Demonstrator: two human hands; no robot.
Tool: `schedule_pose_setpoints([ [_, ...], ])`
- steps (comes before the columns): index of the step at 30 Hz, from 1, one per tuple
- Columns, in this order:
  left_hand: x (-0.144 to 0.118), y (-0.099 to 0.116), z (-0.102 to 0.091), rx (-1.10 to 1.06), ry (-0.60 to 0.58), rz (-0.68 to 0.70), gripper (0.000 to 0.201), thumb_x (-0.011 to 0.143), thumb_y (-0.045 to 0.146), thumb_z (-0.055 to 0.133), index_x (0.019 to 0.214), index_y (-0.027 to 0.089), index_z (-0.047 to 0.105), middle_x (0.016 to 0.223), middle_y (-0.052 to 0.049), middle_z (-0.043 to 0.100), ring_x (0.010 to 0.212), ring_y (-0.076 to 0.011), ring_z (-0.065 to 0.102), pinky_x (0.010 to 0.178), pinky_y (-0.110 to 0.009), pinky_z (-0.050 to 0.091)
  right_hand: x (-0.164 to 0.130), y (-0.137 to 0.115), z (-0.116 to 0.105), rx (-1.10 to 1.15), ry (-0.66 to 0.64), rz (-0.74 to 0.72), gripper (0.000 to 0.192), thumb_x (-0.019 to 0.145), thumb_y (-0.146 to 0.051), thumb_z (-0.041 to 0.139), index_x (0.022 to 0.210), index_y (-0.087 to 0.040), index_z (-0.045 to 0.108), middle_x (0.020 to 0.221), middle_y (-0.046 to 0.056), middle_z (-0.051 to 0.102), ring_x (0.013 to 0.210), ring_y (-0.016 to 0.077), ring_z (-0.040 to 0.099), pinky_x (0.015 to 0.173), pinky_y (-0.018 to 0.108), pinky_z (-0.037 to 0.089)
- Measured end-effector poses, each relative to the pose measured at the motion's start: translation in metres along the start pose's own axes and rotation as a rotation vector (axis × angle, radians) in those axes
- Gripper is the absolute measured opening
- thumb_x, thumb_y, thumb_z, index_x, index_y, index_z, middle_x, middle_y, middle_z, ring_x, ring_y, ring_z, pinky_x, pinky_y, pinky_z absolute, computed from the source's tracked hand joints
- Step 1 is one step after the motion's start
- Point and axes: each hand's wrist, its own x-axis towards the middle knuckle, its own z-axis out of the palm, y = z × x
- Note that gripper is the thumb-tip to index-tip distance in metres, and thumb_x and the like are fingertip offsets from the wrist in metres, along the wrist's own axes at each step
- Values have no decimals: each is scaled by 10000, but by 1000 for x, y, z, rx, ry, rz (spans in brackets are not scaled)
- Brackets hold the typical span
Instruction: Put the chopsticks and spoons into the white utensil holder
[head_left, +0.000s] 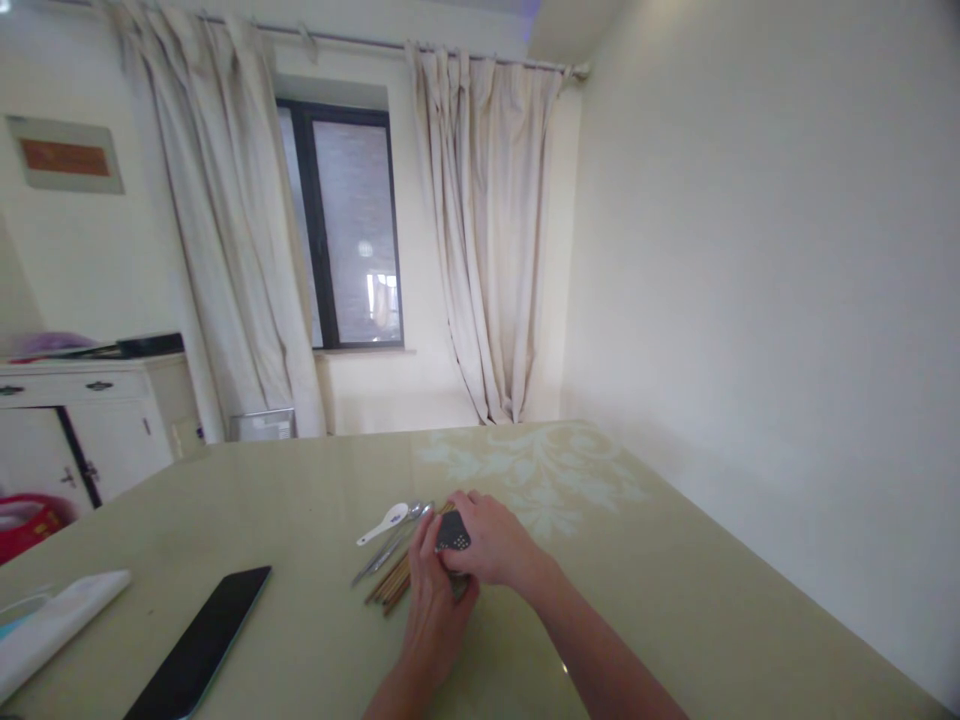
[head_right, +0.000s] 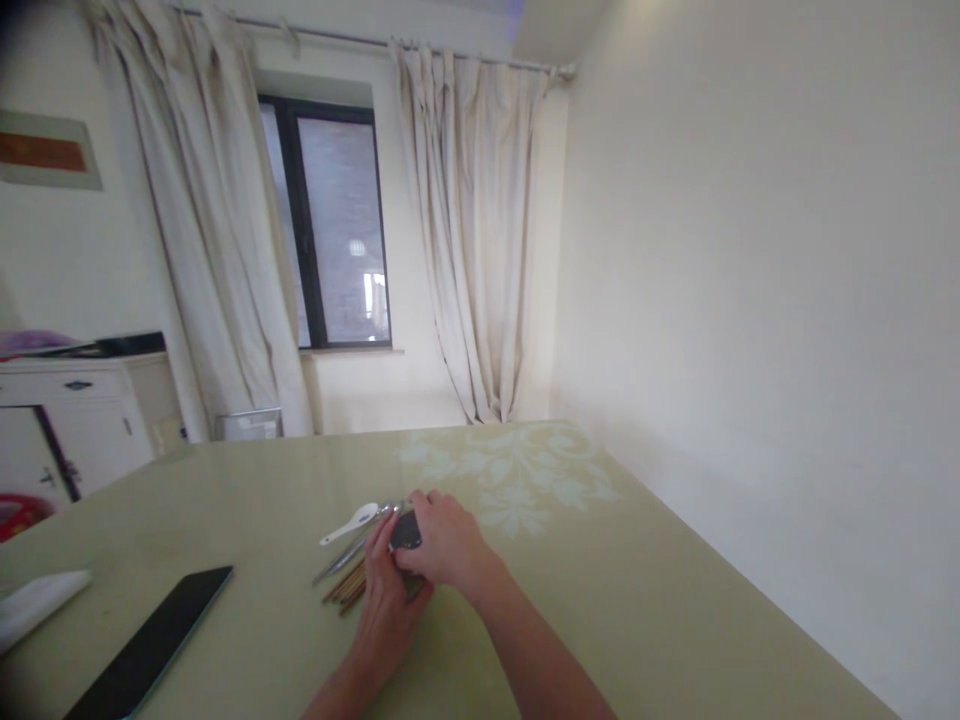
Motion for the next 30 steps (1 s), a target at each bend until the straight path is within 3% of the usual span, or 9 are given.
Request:
schedule_pose_setpoints([
  [6,2,-2,0,-19,4,-28,815,951,238,593,1657,243,185,1637,-214,391,1567,-381,394,1235,-650,419,-30,24,40,334,179,10,812,843,-347,785,1569,-245,435,1550,138,597,1383,318,614,1154,439,475],
  [9,3,-4,-1,-20,-6,-88,795,970,333,611,1647,207,214,1618,-228,437,1533,-386,450,1226,-638,431,-60,43,70,477,207,78,883,902,-350,741,1657,-294,286,1658,150,483,1340,320,655,1119,490,521],
  [12,3,-5,-2,-20,-37,-117,819,957,394,644,1641,201,236,1604,-217,480,1535,-383,454,1241,-625,420,-78,53,90,594,231,155,859,930,-445,723,1655,-268,296,1655,186,479,1344,336,653,1112,505,532],
  [19,3,-7,-8,-9,-34,-173,869,912,399,665,1657,200,264,1599,-208,525,1548,-378,441,1248,-588,417,-69,49,95,639,250,105,773,895,-342,757,1586,-233,428,1517,175,624,1366,326,635,1140,479,517],
  [26,3,-13,-8,6,-79,-198,918,891,431,672,1654,143,250,1615,-224,499,1555,-401,415,1240,-611,396,-68,64,103,637,258,115,769,918,-405,743,1599,-231,430,1590,186,557,1369,357,628,1144,542,500],
  [30,3,-17,-8,-60,-152,-193,799,812,377,712,1525,131,449,1501,-225,600,1462,-420,518,1208,-635,417,-65,72,106,669,303,122,775,899,-371,751,1598,-237,443,1607,179,543,1396,369,604,1157,563,485],
])
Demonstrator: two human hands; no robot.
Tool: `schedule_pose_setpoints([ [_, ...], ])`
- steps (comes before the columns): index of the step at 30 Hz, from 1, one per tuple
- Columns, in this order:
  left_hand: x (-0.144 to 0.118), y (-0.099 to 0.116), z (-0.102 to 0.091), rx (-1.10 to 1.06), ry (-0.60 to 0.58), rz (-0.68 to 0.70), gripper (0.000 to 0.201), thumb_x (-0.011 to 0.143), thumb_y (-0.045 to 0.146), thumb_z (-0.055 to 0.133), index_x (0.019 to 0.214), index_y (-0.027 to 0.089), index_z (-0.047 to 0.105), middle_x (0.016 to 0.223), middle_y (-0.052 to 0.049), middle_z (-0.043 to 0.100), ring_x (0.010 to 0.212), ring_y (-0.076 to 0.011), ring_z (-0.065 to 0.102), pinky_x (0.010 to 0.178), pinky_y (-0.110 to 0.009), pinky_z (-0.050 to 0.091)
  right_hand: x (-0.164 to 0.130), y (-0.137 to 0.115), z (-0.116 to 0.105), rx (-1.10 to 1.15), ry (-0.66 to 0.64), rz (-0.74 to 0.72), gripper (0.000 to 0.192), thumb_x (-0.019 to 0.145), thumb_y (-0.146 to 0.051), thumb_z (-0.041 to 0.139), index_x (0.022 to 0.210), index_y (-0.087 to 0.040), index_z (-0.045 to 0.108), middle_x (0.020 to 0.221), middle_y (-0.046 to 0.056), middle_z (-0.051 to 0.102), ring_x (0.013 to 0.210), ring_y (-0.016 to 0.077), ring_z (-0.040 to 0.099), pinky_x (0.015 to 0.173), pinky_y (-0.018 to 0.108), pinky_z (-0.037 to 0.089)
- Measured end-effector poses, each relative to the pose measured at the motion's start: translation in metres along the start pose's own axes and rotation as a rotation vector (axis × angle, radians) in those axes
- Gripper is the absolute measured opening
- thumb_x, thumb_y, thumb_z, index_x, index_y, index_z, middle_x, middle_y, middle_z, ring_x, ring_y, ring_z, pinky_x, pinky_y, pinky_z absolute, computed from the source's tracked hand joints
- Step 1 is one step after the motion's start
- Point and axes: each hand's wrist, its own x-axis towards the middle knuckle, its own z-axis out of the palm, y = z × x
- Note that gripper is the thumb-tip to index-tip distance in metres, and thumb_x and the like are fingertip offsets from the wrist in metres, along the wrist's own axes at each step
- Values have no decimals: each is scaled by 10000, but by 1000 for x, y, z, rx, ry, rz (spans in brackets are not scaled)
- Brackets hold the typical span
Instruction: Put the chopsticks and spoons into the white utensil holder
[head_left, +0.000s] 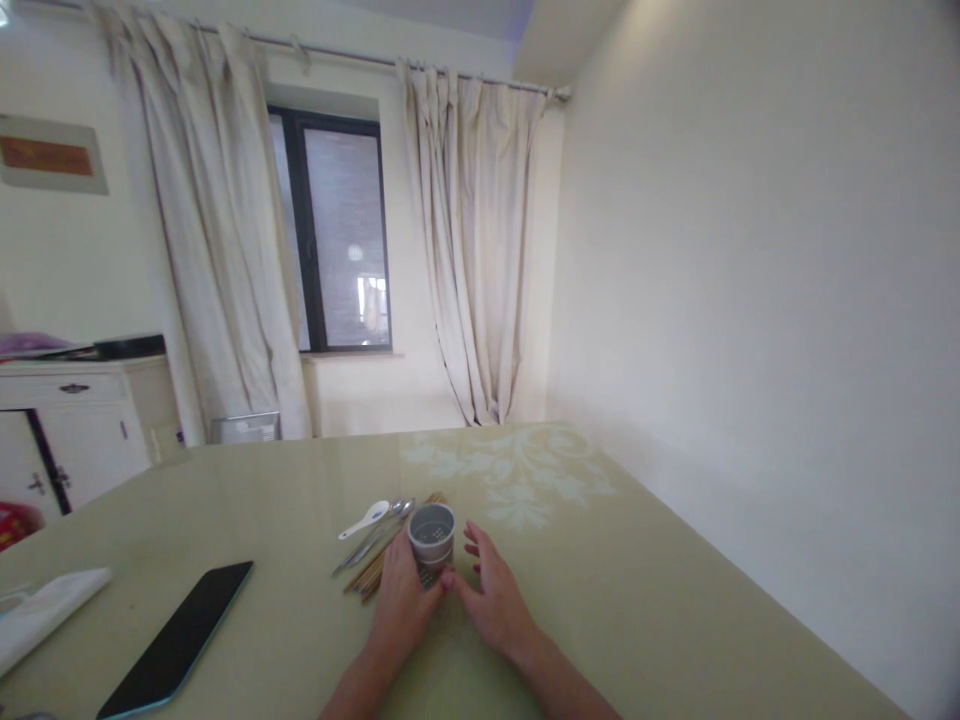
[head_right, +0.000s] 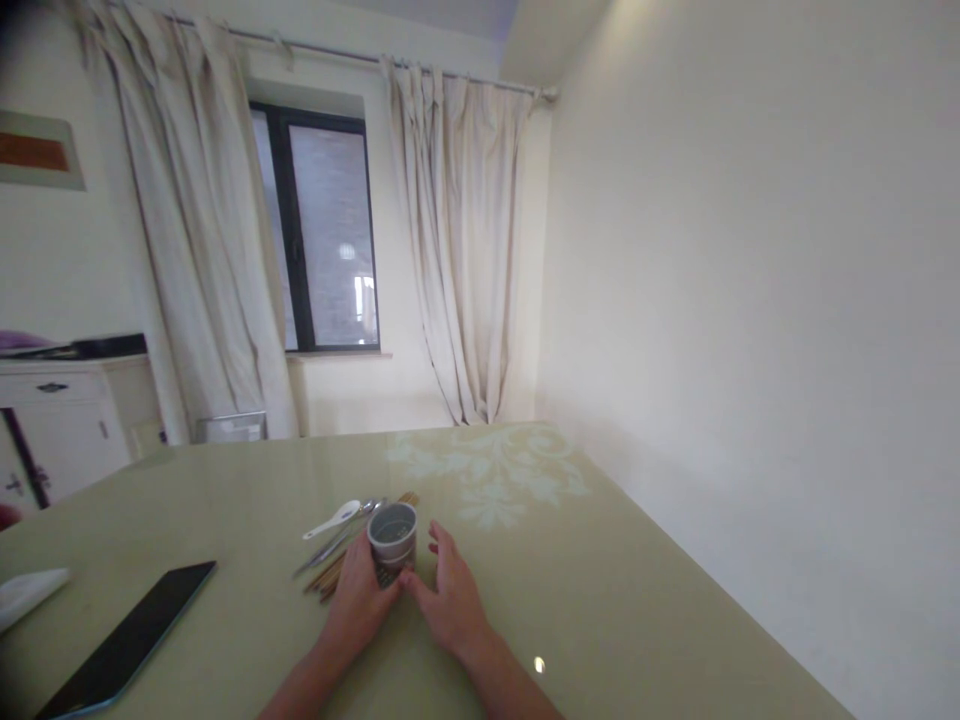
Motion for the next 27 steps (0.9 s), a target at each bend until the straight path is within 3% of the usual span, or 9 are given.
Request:
schedule_pose_setpoints([
  [5,1,7,-6,-152,-175,29,612,776,282,702,1371,178,597,1417,-182,673,1395,-384,588,1208,-615,424,3,-3,-3,49,14,-27,786,850,-330,801,1563,-251,478,1560,155,595,1403,368,592,1142,566,491],
  [12,-3,22,-15,-178,-331,42,728,775,220,703,1483,207,537,1523,-167,618,1449,-335,548,1244,-528,403,2,-12,-5,93,-12,-115,700,764,-263,882,1403,-239,596,1386,128,718,1267,346,679,1087,512,528],
  [18,0,20,-27,325,-427,44,671,782,195,632,1453,219,625,1463,-133,685,1401,-364,568,1167,-553,436,6,-14,-14,7,92,-85,597,778,-278,860,1322,-224,621,1321,128,746,1238,346,689,1073,493,519],
  [24,1,17,-45,706,-260,68,489,928,125,465,1316,235,741,1393,-119,729,1291,-328,628,1044,-496,475,10,-17,-19,-75,148,-16,583,765,-285,849,1293,-196,617,1277,144,753,1203,351,698,1063,498,516],
  [27,0,11,-50,800,-243,70,428,989,178,464,1292,244,758,1364,-114,747,1244,-328,646,1002,-481,485,9,-17,-18,-83,165,7,602,749,-274,855,1297,-206,614,1282,138,755,1211,356,696,1071,510,512],
])
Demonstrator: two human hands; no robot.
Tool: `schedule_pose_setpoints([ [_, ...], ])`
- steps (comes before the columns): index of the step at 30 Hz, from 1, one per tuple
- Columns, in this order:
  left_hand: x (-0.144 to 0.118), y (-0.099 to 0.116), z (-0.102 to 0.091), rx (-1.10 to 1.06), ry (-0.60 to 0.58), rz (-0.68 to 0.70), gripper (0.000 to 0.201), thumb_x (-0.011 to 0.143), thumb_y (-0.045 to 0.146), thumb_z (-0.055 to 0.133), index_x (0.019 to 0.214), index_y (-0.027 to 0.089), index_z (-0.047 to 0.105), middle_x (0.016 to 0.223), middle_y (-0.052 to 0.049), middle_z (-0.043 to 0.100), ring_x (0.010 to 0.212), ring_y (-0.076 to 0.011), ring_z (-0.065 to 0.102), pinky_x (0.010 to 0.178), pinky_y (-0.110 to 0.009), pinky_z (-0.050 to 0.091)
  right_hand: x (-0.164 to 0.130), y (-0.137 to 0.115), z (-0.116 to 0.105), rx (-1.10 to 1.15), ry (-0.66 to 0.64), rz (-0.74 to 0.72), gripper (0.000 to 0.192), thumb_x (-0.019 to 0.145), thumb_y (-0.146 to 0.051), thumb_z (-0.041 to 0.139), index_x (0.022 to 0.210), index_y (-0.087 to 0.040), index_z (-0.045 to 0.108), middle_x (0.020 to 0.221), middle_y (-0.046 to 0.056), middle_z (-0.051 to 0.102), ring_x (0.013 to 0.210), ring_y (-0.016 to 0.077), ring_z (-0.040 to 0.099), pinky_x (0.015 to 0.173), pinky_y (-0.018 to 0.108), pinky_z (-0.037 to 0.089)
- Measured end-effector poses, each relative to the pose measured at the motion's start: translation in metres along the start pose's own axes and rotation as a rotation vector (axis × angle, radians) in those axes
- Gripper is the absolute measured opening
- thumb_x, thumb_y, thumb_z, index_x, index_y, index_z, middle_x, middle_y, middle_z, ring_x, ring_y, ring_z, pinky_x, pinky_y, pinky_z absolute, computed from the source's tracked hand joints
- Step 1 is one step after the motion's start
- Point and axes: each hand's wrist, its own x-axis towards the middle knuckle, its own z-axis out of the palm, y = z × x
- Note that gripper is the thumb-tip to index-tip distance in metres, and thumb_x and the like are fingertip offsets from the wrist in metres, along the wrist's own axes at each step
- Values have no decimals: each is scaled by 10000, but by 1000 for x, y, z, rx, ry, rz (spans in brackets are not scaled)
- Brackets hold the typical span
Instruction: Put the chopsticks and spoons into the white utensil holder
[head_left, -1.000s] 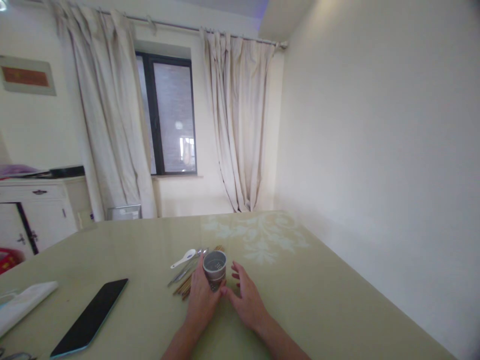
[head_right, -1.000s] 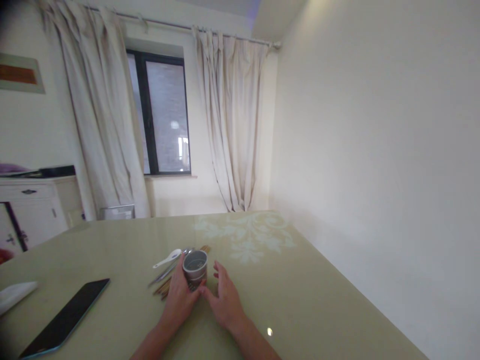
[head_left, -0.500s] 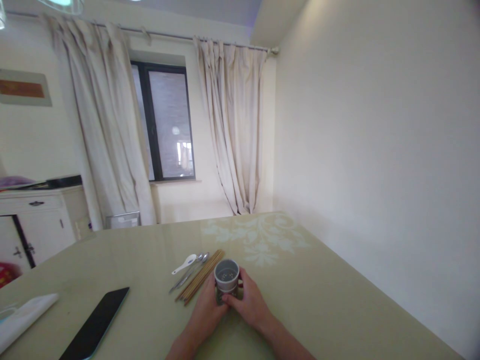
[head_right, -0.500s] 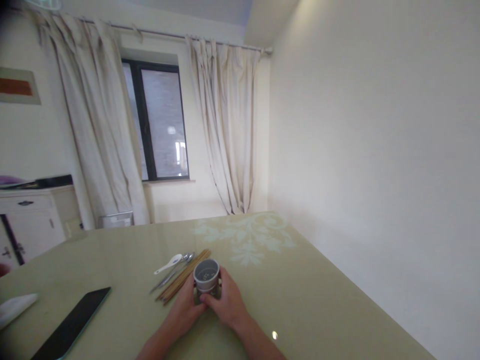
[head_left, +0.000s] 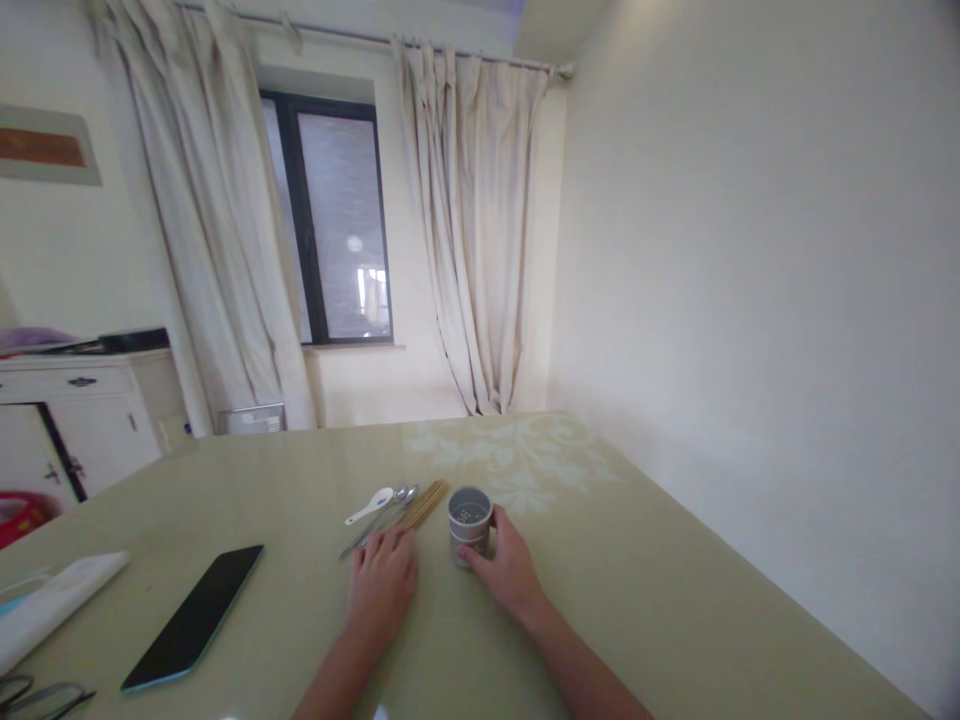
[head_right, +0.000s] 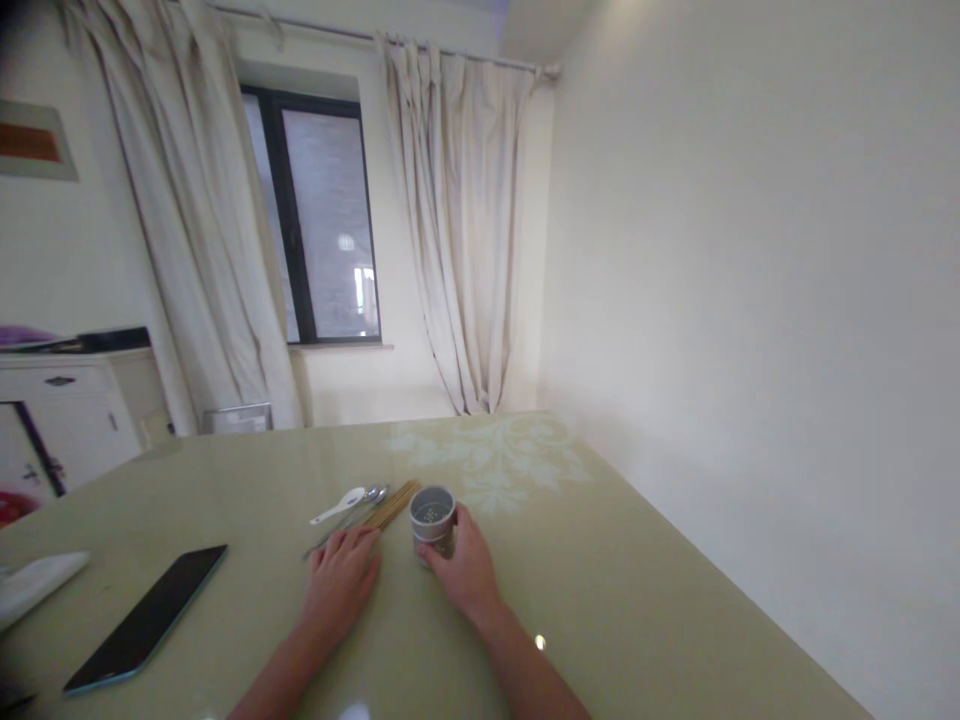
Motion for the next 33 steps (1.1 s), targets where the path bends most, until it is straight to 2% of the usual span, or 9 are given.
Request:
schedule_pose_setpoints([
  [5,5,-8,4,57,-25,3,388,1031,227,443,1132,272,815,1283,-93,782,1214,-314,669,980,-460,486,0,1,5,100,-18,-1,675,739,-245,865,1350,-223,579,1281,130,763,1192,342,717,1046,504,548],
  [10,12,-13,8,62,-30,-27,430,1016,198,428,1238,291,784,1264,-78,782,1203,-279,680,972,-407,503,4,1,11,178,-82,-58,579,760,-224,856,1287,-230,618,1296,112,758,1187,314,728,1048,479,567],
  [17,15,-22,25,-9,-2,-57,460,1003,166,395,1185,275,804,1220,-96,788,1157,-307,700,960,-441,533,8,8,23,237,-134,-94,602,797,-226,824,1356,-222,601,1349,128,737,1247,316,708,1107,499,542],
  [20,15,-24,28,-44,29,-81,465,988,150,407,1208,282,794,1226,-106,780,1169,-313,692,973,-453,535,4,5,18,191,-157,-71,641,777,-232,843,1370,-226,600,1340,129,736,1203,329,721,1027,492,588],
  [23,14,-28,29,-70,18,-79,472,982,148,413,1239,280,787,1240,-115,770,1165,-314,690,982,-456,540,-1,-1,8,115,-184,-60,601,762,-252,862,1320,-225,640,1296,121,747,1155,335,722,960,473,602],
  [28,15,-38,35,-69,-31,-42,536,943,76,408,1266,283,782,1241,-89,774,1161,-287,702,993,-413,547,-7,-8,-5,26,-194,-104,566,742,-269,895,1263,-216,680,1226,101,759,1123,329,699,1002,472,544],
  [33,15,-45,39,-30,-14,-34,550,935,61,387,1282,251,769,1282,-90,767,1181,-285,702,1001,-420,559,-8,-11,-3,20,-178,-105,567,768,-247,861,1295,-209,655,1257,117,744,1149,332,691,1025,479,529],
])
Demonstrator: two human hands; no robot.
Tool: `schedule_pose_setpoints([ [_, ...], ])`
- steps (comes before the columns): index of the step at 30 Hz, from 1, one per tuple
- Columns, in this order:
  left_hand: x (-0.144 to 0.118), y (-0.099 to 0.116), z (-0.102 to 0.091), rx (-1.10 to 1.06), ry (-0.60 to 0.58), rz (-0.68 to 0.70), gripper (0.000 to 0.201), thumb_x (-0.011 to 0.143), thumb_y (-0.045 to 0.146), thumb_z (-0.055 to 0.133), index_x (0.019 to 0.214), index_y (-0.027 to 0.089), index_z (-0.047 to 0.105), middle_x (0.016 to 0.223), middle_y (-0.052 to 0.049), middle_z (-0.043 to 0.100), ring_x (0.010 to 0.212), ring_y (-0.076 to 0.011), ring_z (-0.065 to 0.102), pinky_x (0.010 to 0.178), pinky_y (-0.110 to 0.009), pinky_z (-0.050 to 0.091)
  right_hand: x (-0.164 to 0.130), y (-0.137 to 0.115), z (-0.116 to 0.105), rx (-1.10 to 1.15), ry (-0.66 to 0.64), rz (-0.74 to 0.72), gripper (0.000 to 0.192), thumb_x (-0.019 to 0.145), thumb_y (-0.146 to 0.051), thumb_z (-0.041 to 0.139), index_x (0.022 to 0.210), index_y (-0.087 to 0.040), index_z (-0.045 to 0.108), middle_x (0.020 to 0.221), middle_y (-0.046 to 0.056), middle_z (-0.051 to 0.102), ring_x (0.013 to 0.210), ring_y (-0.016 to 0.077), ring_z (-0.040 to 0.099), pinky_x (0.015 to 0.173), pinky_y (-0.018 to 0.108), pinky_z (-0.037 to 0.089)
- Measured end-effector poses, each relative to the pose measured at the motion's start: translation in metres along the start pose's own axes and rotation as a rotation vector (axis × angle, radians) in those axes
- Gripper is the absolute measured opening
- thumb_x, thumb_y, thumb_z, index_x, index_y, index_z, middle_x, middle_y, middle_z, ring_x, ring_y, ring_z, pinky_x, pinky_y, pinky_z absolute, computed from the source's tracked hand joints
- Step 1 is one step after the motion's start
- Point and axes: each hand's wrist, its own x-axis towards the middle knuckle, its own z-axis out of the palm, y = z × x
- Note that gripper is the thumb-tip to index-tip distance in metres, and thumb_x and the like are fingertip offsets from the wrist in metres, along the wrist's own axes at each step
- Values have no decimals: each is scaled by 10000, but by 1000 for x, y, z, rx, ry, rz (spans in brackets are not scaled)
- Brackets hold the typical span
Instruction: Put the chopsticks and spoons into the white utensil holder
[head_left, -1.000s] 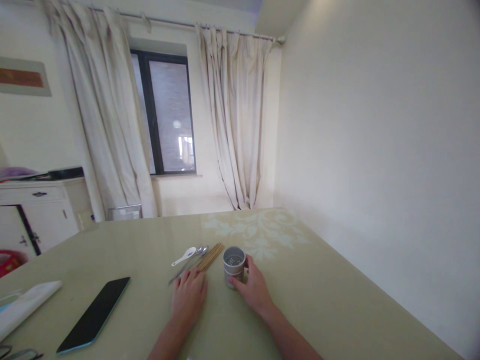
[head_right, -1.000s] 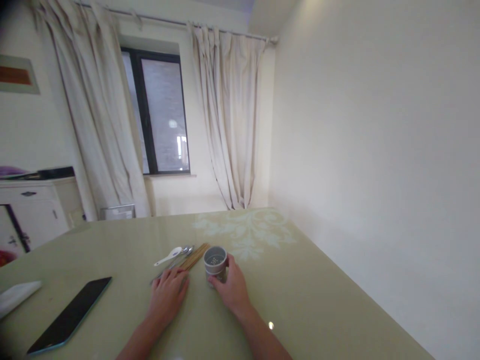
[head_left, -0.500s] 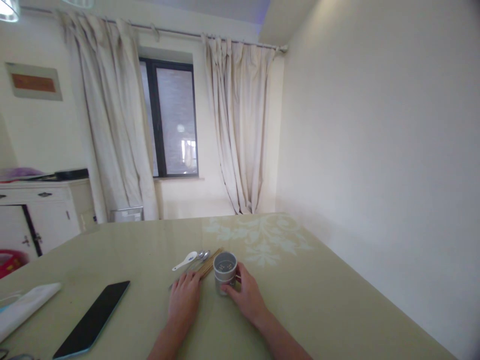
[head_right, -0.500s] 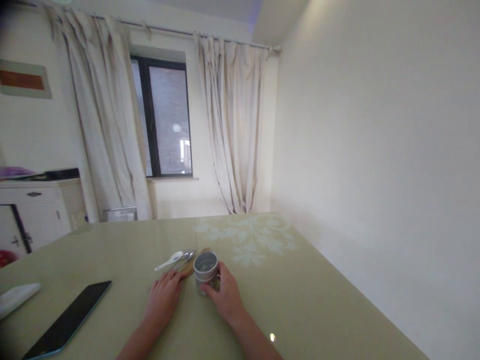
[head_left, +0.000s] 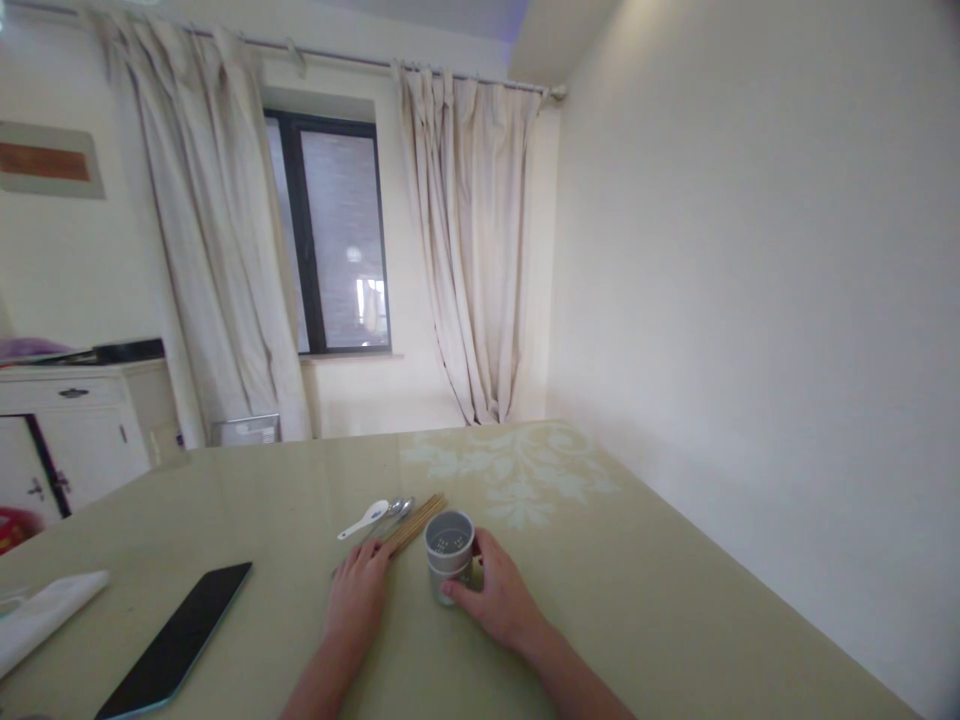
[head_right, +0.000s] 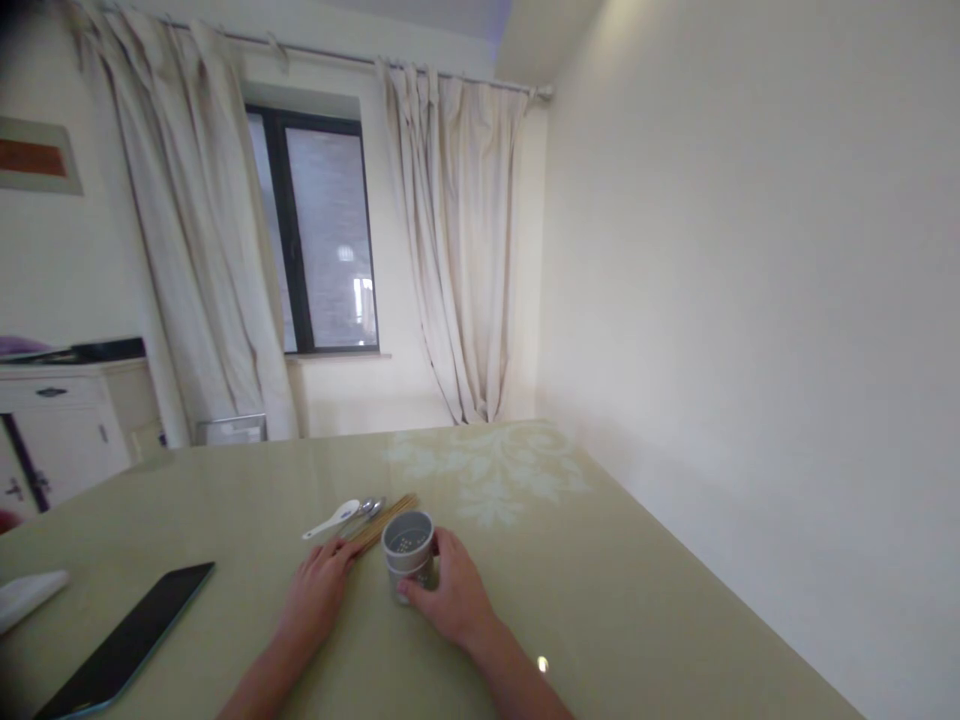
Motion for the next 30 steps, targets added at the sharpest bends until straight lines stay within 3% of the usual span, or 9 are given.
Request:
schedule_pose_setpoints([
  [7,-1,-3,2,13,2,-8,537,953,75,371,1275,243,766,1270,-96,769,1158,-292,704,979,-432,571,5,5,10,177,-25,22,577,805,-240,825,1333,-226,594,1305,125,754,1160,320,742,1016,473,578],
  [13,-1,5,-5,-90,31,-51,470,985,151,375,1211,240,777,1239,-101,768,1136,-294,707,969,-447,570,30,14,35,82,-5,-27,598,813,-295,827,1359,-221,594,1317,137,749,1193,340,738,1062,499,563],
  [20,4,7,2,-404,231,-62,553,913,104,365,1388,190,634,1354,-120,742,1270,-271,676,1103,-466,537,51,19,62,17,-7,-17,706,825,-341,851,1463,-242,564,1376,129,729,1275,350,694,1122,503,516],
  [25,5,13,-5,-632,263,-146,442,1010,295,356,1334,175,632,1339,-152,743,1291,-310,672,1143,-543,512,41,26,44,27,-19,-49,860,819,-423,872,1560,-225,481,1551,175,596,1431,352,574,1213,526,430],
  [30,2,26,-16,-889,222,-269,522,1064,542,324,1412,221,546,1396,-119,720,1348,-290,654,1187,-533,483,17,43,-2,1,162,-53,549,951,-514,697,1416,-238,603,1346,145,705,1264,313,667,1120,493,499],
])
